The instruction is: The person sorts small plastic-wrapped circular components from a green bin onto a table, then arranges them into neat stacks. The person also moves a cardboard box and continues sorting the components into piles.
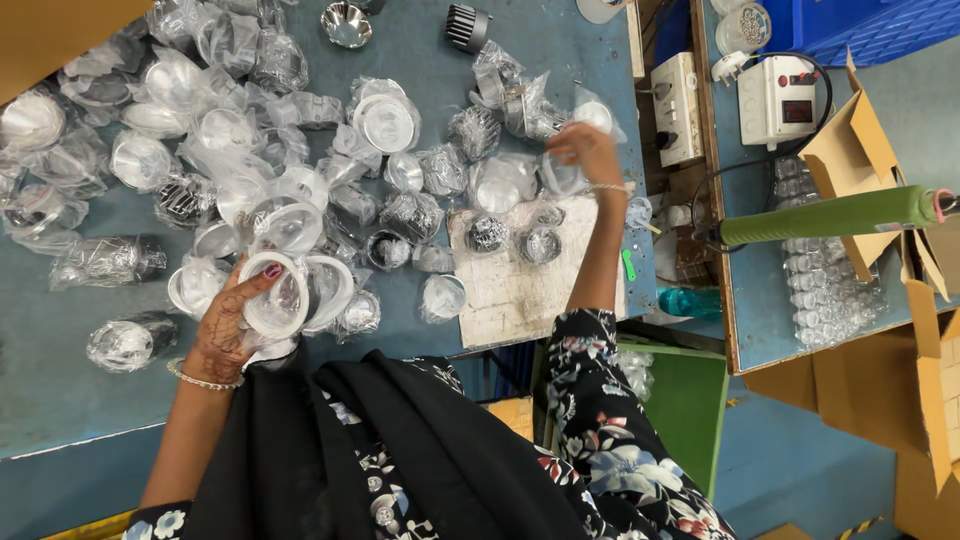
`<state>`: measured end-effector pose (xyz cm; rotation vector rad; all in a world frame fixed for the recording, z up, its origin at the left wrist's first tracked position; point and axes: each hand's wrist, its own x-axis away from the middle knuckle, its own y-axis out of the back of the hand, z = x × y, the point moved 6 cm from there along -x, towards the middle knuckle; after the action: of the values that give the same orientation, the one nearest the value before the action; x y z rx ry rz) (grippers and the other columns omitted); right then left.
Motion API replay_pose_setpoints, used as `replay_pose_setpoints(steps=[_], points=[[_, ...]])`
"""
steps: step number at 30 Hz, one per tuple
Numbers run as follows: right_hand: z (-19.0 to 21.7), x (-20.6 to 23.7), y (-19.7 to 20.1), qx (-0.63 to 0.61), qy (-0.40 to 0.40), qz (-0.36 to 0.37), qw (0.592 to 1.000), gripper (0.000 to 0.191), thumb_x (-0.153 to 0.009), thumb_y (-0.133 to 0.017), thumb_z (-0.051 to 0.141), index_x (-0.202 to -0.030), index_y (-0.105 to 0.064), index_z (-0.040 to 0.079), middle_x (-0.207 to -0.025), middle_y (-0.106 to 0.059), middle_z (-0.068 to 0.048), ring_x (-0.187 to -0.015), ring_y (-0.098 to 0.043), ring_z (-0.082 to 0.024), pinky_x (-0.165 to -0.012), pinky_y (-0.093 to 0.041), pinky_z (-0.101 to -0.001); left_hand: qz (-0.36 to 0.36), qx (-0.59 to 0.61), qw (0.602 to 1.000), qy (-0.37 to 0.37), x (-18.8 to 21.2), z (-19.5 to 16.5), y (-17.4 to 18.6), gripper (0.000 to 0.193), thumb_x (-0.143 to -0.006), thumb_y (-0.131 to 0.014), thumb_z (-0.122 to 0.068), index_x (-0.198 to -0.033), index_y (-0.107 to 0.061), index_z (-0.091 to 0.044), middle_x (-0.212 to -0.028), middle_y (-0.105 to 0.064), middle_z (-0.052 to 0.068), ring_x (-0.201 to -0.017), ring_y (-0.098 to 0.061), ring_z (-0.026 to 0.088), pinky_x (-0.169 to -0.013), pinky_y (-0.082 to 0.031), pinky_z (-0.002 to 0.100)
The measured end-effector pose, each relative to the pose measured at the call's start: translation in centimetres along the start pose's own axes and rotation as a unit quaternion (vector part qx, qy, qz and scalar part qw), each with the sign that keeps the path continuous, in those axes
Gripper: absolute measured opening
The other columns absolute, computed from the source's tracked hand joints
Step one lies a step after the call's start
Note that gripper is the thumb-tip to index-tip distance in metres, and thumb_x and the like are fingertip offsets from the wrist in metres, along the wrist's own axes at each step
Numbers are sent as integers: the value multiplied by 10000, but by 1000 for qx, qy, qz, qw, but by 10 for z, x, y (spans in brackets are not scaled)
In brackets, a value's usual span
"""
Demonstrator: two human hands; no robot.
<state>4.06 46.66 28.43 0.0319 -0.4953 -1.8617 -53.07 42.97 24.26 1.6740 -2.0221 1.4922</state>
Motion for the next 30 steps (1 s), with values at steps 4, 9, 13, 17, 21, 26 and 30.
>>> replay_pose_setpoints(steps=[4,9,13,17,21,26,30], points=[[-17,-18,76,-79,13,-269,960,87,-974,-624,122,-977,-689,64,-878,-747,-79,-712,-737,-148,-525,-535,-245,19,26,999,-16,2,-5,-3,519,-899,-708,-79,-1403,-584,-91,-1185,-697,55,-1105,-696,192,-915,-584,337],[-29,-18,82,2,-38,-318,947,120,-886,-697,159,-962,-683,67,-784,-673,-55,-597,-647,-149,-472,-470,-264,9,35,999,-35,5,-10,-2,530,-896,-696,-85,-1415,-585,-71,-1203,-707,62,-1110,-699,203,-918,-588,352],[-48,-2,35,50,-72,-149,985,319,-891,-773,307,-1090,-641,97,-991,-668,-32,-842,-618,-147,-633,-507,-307,-14,50,997,-57,8,-13,9,503,-909,-687,-59,-1399,-572,-58,-1213,-697,73,-1131,-697,219,-960,-578,373],[-44,21,-13,228,136,-11,964,600,-816,-871,187,-1301,-548,45,-1242,-585,-194,-1116,-549,-317,-900,-468,-455,-17,79,991,-106,23,-23,29,428,-937,-675,-33,-1358,-600,-39,-1221,-692,95,-1139,-689,239,-1000,-574,392],[-54,30,-16,301,199,-65,930,573,-726,-805,18,-1235,-550,80,-1083,-665,-186,-1008,-644,-295,-862,-542,-438,-32,137,979,-146,51,-34,55,353,-939,-672,-12,-1290,-632,-24,-1192,-707,111,-1133,-702,249,-1024,-585,398],[-104,19,6,138,12,-61,989,448,-874,-746,8,-1260,-537,100,-807,-596,-94,-678,-551,-217,-622,-443,-425,-74,174,963,-194,87,-49,87,284,-1013,-689,-51,-1283,-641,20,-1188,-722,134,-1104,-713,264,-1000,-578,396],[-97,21,14,260,108,-129,951,376,-893,-751,57,-1240,-607,81,-1027,-678,-150,-815,-613,-235,-707,-495,-388,-70,220,947,-225,113,-60,99,298,-1034,-685,-67,-1318,-633,7,-1253,-709,137,-1173,-702,272,-1065,-575,416]])
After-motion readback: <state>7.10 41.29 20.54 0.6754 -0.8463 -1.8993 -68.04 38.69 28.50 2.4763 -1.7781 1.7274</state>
